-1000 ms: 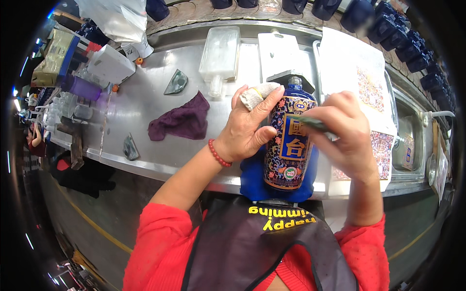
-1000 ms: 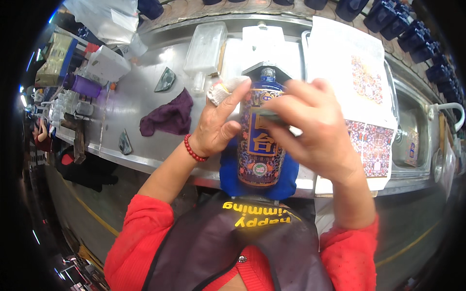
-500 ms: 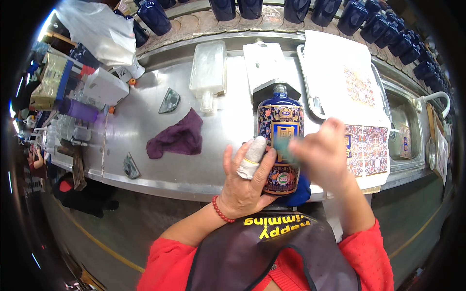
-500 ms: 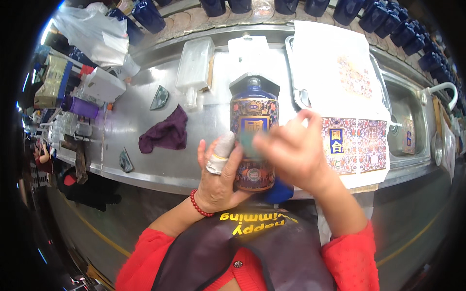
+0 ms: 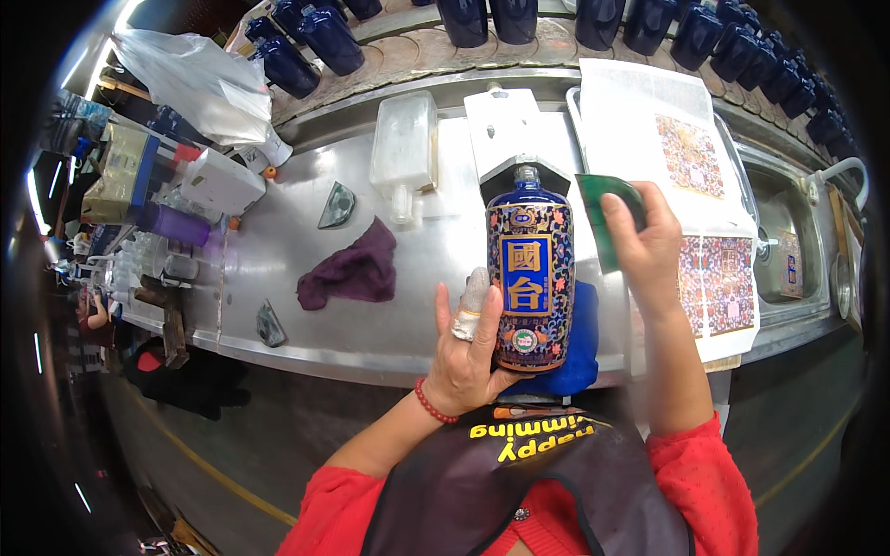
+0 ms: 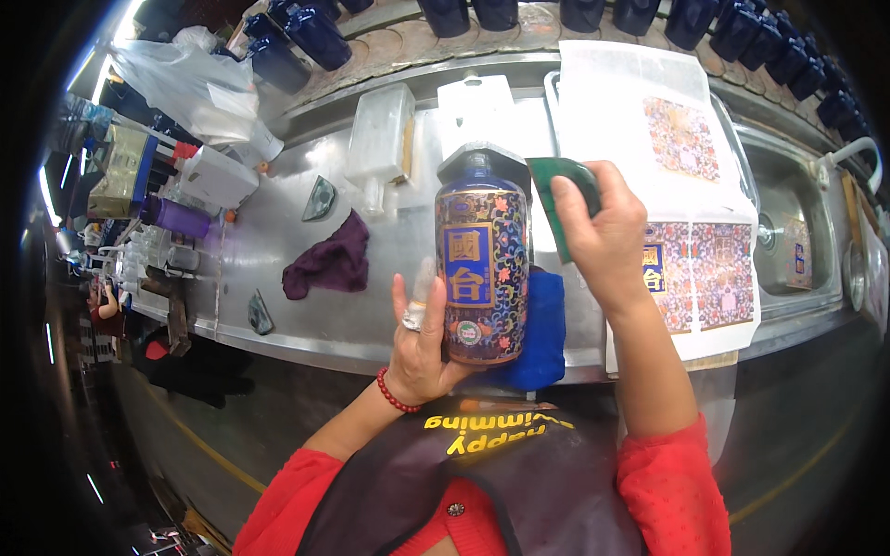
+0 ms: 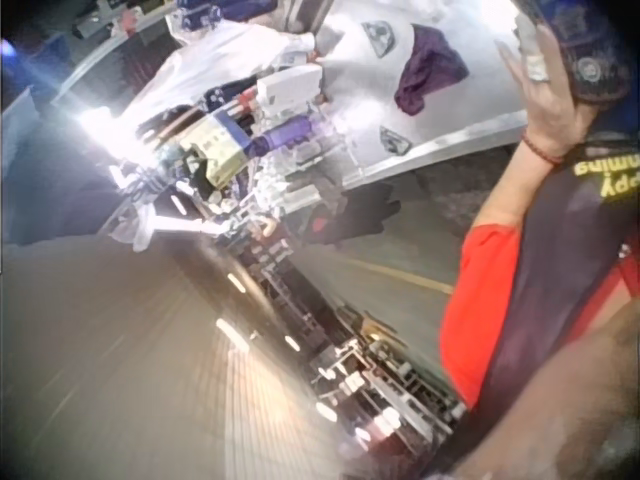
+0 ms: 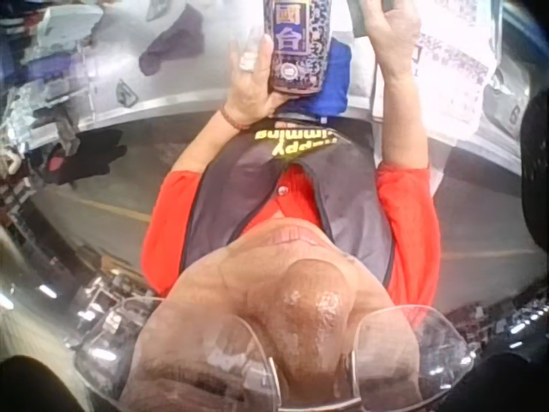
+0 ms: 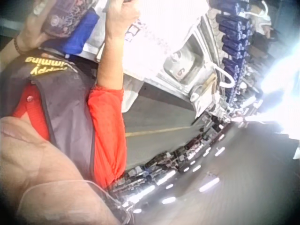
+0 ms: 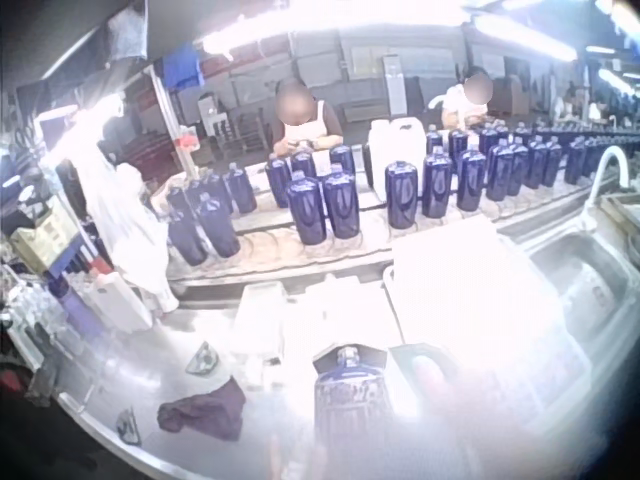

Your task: The person applies a decorative sticker to a blue bottle, smoothing it with a green card and fingers. They rotate the bottle to align the sticker, then apply a second sticker to another side, smoothing both to remove air bubbles.

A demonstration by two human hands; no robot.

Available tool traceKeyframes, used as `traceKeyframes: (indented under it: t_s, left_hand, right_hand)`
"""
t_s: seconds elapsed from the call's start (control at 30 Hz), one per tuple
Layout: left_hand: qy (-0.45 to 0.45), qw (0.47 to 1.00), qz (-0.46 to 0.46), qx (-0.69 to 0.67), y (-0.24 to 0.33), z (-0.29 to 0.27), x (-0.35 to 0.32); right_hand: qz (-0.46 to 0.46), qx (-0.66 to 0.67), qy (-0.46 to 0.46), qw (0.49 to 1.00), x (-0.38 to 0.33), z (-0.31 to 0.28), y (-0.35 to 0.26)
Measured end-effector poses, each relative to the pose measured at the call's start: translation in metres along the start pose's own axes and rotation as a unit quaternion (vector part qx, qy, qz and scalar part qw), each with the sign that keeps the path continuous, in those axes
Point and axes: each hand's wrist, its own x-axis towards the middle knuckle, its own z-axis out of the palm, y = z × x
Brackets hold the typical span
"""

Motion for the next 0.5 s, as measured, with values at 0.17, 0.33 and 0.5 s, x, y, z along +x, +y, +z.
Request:
traceKeyframes:
  t_s: [0.17,0.33,0.5]
  left_hand:
    - [-0.020,1.000,0.005,-0.003,-0.0032,-0.0009,-0.0010]
    - [-0.016,1.000,0.005,0.009,-0.0024,-0.0013,-0.0002]
    - [-0.012,1.000,0.008,0.011,-0.0017,-0.0003,-0.0001]
  right_hand:
    - [-0.181,-0.106,-0.064,0.976,0.0035,0.0001,0.0061]
    - [-0.278,-0.196,-0.129,0.931,-0.0020,0.0052,0.0099]
    - [-0.291,-0.228,-0.099,0.924,0.0020,0.0025,0.0084]
